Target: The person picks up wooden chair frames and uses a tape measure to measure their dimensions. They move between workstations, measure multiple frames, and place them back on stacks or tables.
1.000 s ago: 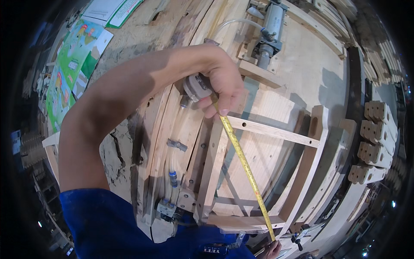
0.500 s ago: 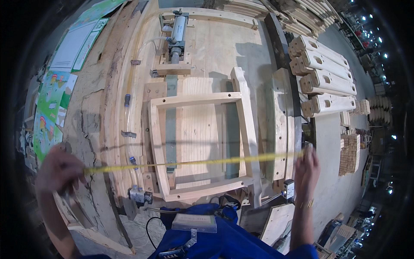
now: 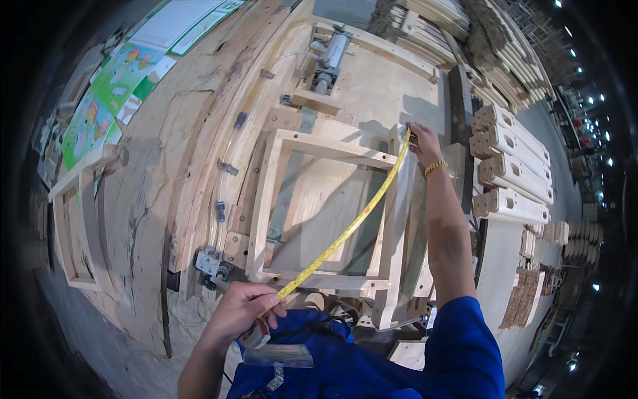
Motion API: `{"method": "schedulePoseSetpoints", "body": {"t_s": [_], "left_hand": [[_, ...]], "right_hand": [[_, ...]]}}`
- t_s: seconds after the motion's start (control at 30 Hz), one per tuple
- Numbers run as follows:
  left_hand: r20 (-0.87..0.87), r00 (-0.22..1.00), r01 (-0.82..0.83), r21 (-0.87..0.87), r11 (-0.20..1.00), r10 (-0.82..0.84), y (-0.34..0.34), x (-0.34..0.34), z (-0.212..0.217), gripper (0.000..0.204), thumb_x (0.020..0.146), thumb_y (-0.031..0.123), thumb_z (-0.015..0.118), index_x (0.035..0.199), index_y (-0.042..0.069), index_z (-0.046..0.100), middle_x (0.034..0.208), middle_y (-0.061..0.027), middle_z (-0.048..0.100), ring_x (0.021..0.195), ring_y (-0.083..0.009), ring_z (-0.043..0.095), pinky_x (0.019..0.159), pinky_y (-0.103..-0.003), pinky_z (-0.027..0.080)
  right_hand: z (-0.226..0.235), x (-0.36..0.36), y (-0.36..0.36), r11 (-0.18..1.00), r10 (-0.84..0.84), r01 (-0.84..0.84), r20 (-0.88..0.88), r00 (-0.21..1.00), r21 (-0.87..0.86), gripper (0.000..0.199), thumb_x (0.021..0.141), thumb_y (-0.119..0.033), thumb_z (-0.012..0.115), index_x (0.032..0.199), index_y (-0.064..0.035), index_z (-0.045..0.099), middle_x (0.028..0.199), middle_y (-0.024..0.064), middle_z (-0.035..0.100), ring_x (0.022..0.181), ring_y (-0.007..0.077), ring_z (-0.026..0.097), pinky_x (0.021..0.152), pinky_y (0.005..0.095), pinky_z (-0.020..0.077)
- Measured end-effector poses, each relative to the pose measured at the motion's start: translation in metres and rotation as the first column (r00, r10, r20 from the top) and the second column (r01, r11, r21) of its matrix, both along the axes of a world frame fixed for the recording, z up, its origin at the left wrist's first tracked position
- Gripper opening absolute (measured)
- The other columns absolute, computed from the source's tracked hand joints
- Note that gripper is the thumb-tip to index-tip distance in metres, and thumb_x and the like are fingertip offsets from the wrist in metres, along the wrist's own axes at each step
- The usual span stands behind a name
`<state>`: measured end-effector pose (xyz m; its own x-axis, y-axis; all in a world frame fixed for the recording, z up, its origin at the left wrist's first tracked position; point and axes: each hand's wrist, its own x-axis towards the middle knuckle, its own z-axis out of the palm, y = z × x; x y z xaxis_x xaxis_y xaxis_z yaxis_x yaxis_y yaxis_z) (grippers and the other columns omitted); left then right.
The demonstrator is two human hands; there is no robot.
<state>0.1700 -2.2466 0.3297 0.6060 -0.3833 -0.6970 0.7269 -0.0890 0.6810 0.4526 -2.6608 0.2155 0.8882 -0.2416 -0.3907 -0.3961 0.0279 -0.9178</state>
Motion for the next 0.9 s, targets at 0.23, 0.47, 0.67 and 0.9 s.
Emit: {"method": "schedulePoseSetpoints", "body": {"t_s": [0.23,0.47,0.67,0.9], "left_hand": [[-0.066,0.994,-0.077,0.073,0.994,0.082,0.056,-0.011,-0.003,0.021,0.091,0.009,0.048,0.083,-0.005,0.062,0.074,-0.0103,0.064,0.055,-0.0127,0.06,0.045,-0.026,0.049],[-0.155,0.979,-0.136,-0.023,0.99,0.131,0.077,-0.036,-0.037,0.016,0.089,0.009,0.054,0.091,-0.005,0.062,0.075,-0.0105,0.065,0.058,-0.0127,0.061,0.051,-0.024,0.05],[-0.013,0.996,-0.089,0.005,0.996,0.089,0.095,-0.027,-0.044,0.023,0.088,0.008,0.05,0.103,-0.001,0.063,0.069,-0.0049,0.063,0.056,-0.0099,0.057,0.054,-0.023,0.046],[0.016,1.0,0.004,-0.104,0.995,-0.003,0.1,-0.024,-0.06,0.034,0.088,0.008,0.046,0.12,0.002,0.056,0.067,-0.0051,0.06,0.058,-0.0113,0.057,0.057,-0.024,0.048]], "right_hand": [[-0.008,-0.001,0.046,0.971,-0.005,0.009,0.018,1.0,-0.24,0.026,0.082,-0.027,0.064,0.101,-0.0094,0.066,0.087,-0.0021,0.062,0.064,0.0091,0.049,0.053,0.0253,0.0373],[-0.02,0.005,0.044,0.547,0.074,0.11,0.178,0.981,-0.83,0.036,0.08,-0.03,0.058,0.102,-0.0036,0.067,0.095,0.0152,0.068,0.089,0.0256,0.063,0.08,0.0343,0.0461],[-0.015,0.005,0.053,0.507,0.099,0.066,0.134,0.986,-0.859,0.037,0.079,-0.03,0.058,0.101,-0.0022,0.067,0.091,0.0165,0.068,0.085,0.0267,0.064,0.076,0.0356,0.0461],[-0.016,0.006,0.048,0.485,0.115,0.095,0.172,0.978,-0.869,0.037,0.079,-0.03,0.056,0.1,-0.0014,0.067,0.092,0.0177,0.067,0.086,0.0272,0.064,0.077,0.0354,0.0459]]}}
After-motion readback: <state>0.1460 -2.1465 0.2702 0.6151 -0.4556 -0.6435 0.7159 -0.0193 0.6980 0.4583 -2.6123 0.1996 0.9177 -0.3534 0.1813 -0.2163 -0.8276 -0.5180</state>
